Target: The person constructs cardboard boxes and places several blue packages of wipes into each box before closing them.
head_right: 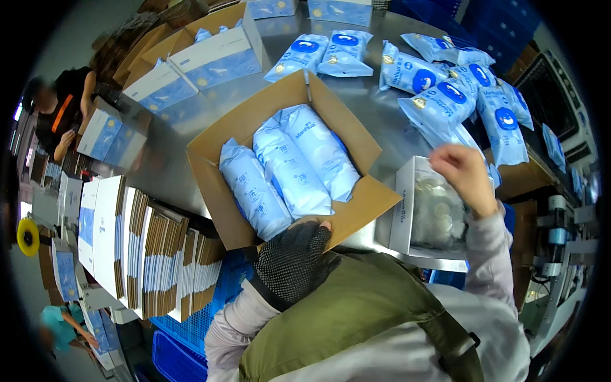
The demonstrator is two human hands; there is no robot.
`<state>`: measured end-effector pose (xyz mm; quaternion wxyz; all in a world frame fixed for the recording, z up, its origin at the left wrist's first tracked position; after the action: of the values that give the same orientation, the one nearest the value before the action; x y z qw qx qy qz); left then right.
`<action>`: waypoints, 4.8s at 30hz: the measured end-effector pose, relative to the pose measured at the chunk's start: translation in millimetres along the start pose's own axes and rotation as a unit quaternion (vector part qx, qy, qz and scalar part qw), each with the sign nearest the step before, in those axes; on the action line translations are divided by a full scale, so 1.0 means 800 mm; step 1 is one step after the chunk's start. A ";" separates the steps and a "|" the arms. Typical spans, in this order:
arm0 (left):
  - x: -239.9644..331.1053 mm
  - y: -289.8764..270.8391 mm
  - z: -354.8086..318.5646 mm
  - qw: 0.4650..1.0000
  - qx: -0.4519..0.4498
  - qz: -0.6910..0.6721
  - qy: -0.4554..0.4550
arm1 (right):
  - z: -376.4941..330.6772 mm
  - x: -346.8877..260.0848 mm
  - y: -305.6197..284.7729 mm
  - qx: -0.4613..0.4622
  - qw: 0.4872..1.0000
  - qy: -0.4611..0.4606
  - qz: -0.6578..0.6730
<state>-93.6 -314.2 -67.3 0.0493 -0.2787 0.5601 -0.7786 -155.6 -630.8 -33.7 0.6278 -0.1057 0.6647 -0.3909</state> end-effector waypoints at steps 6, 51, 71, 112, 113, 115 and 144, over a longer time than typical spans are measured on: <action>-0.033 -0.061 0.007 0.991 -0.111 0.061 -0.043 | -0.049 0.059 0.005 0.053 0.945 -0.148 -0.288; -0.197 -0.204 -0.057 0.695 0.494 -0.454 -0.257 | 0.246 -0.144 0.121 0.010 0.924 -0.150 0.352; -0.262 -0.069 -0.019 0.706 0.381 -0.510 -0.311 | 0.204 -0.265 0.149 -0.466 0.808 -0.345 -0.102; -0.237 -0.156 0.002 0.829 0.010 0.135 -0.543 | 0.494 -0.029 0.273 -0.082 0.919 -0.305 -0.238; -0.239 -0.153 0.004 0.829 0.004 0.136 -0.542 | 0.488 -0.038 0.271 -0.050 0.937 -0.294 -0.180; -0.244 -0.143 -0.012 0.843 0.044 0.132 -0.519 | 0.464 -0.071 0.239 0.043 0.956 -0.289 -0.008; -0.313 -0.200 0.002 0.808 0.351 0.271 -0.388 | 0.317 0.004 0.059 -0.062 0.951 -0.256 -0.161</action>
<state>155.5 -159.1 -17.8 0.5665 -0.3579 0.2353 -0.7039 92.7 -699.4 -43.3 0.6979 -0.3461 0.4793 -0.4044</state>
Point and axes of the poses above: each hand's wrist, its own z-axis towards the middle knuckle, its own y-axis out of the palm, x = y × z, the point moved 1 cm from there along z, towards the middle knuckle, and after that the axes turned 2 degrees about x, right-handed, at the moved point
